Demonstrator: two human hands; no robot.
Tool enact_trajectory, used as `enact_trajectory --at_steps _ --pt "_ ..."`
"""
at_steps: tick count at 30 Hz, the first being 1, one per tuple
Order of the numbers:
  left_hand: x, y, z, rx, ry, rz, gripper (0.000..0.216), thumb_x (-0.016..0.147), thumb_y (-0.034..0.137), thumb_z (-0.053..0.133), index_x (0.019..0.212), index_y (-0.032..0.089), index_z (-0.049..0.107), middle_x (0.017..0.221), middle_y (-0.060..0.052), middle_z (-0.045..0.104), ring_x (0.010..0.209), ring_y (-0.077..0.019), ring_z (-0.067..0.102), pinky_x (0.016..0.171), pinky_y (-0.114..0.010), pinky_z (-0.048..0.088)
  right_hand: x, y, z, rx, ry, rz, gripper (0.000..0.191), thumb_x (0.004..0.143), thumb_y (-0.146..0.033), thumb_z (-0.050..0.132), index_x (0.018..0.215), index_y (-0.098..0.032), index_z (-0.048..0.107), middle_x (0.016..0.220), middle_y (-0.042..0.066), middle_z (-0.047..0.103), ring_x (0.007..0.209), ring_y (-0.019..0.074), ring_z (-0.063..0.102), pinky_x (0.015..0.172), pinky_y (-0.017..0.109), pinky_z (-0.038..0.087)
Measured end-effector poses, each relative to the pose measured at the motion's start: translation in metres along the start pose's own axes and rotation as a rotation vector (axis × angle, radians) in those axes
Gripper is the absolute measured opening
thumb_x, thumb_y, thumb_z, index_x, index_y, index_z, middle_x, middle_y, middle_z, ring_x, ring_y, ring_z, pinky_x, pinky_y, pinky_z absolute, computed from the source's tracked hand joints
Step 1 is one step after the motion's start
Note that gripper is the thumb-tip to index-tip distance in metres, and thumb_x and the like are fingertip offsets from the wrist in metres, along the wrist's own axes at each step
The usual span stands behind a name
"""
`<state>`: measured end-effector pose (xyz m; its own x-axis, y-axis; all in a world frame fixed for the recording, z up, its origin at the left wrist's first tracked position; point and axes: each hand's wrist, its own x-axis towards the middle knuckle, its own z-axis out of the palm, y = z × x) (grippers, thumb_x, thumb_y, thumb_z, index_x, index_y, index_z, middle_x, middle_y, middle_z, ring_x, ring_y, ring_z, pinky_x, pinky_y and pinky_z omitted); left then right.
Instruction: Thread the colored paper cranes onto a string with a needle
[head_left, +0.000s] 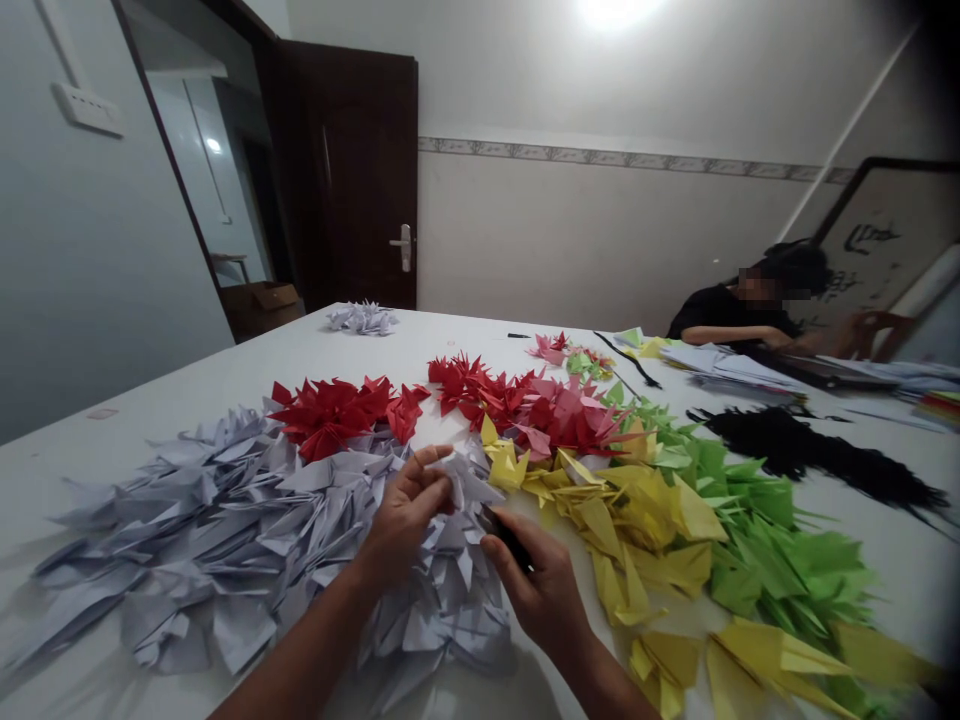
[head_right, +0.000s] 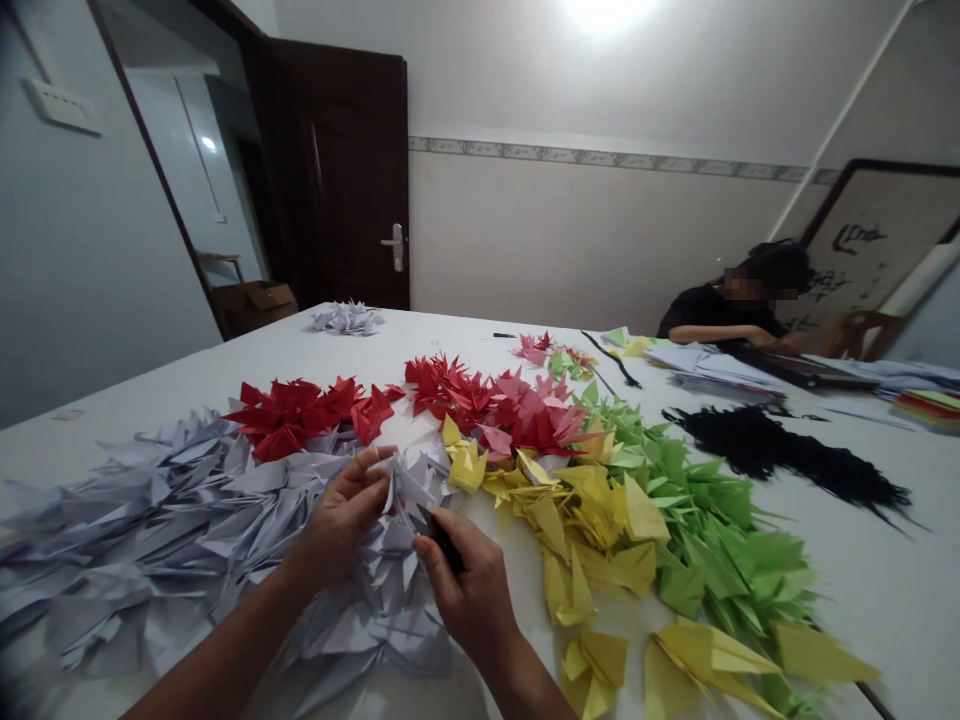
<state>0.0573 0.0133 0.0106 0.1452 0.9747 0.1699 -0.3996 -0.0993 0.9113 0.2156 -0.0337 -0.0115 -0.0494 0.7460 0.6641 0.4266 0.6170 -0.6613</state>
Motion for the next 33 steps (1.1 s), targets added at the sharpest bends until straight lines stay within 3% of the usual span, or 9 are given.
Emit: enact_trajectory --at_steps 3,6,14,19,23,27,33 --pt "0.004 0.006 -0.006 0.134 0.145 0.121 0.038 0.07 0.034 0.07 0.103 0.018 0.06 0.068 0.002 0.054 0.057 -0.0089 0.047 0.056 -0.019 0.039 -0.001 0.001 0.002 -0.017 -0.013 0.019 0.017 0.084 -0.025 0.055 0.096 -0.017 0.065 0.082 0.006 0.071 0.071 0.0164 0.067 0.061 0.022 0.052" --pt "0.007 0.007 -0.011 0.296 0.202 0.224 0.031 0.071 0.033 0.068 0.097 0.016 0.063 0.067 0.002 0.052 0.057 -0.0092 0.045 0.053 -0.019 0.036 -0.002 0.002 0.003 -0.031 -0.021 0.019 0.018 0.083 -0.025 0.057 0.096 -0.017 0.065 0.082 0.005 0.071 0.071 0.0164 0.067 0.063 0.022 0.052" --pt "0.004 0.01 -0.015 0.732 0.123 0.437 0.011 0.071 0.024 0.066 0.08 0.02 0.071 0.074 -0.004 0.065 0.069 -0.0181 0.055 0.069 -0.028 0.042 -0.003 0.003 0.005 -0.056 -0.033 -0.02 0.018 0.08 -0.023 0.059 0.096 -0.018 0.064 0.082 0.005 0.071 0.071 0.0165 0.067 0.062 0.022 0.052" --pt "0.005 0.011 -0.014 0.764 0.153 0.479 0.009 0.071 0.022 0.065 0.078 0.021 0.071 0.078 -0.005 0.065 0.076 -0.0204 0.056 0.076 -0.03 0.041 -0.003 0.002 0.004 -0.063 -0.022 -0.034 0.017 0.081 -0.024 0.059 0.096 -0.017 0.064 0.08 0.005 0.071 0.068 0.0162 0.067 0.061 0.022 0.052" --pt "0.008 0.01 -0.015 0.721 0.149 0.467 0.007 0.071 0.021 0.065 0.076 0.022 0.071 0.079 -0.005 0.065 0.079 -0.0208 0.056 0.078 -0.03 0.041 -0.003 0.008 0.002 -0.054 0.085 -0.025 0.018 0.081 -0.027 0.059 0.094 -0.016 0.065 0.078 0.006 0.071 0.067 0.0163 0.066 0.06 0.023 0.052" --pt "0.009 0.006 -0.019 0.753 0.144 0.472 0.011 0.074 0.023 0.063 0.082 0.021 0.07 0.082 -0.005 0.066 0.078 -0.0196 0.057 0.074 -0.029 0.041 -0.003 0.022 0.006 0.003 0.192 0.119 0.023 0.08 -0.034 0.06 0.092 -0.014 0.066 0.079 0.007 0.07 0.07 0.0176 0.065 0.065 0.026 0.053" --pt "0.016 0.015 -0.017 0.802 0.206 0.475 0.022 0.077 0.026 0.06 0.097 0.018 0.065 0.091 -0.007 0.067 0.082 -0.0198 0.061 0.076 -0.03 0.044 -0.001 0.036 0.019 0.149 0.206 0.326 0.036 0.081 -0.046 0.054 0.072 -0.012 0.063 0.06 0.001 0.057 0.057 0.0135 0.053 0.052 0.022 0.043"
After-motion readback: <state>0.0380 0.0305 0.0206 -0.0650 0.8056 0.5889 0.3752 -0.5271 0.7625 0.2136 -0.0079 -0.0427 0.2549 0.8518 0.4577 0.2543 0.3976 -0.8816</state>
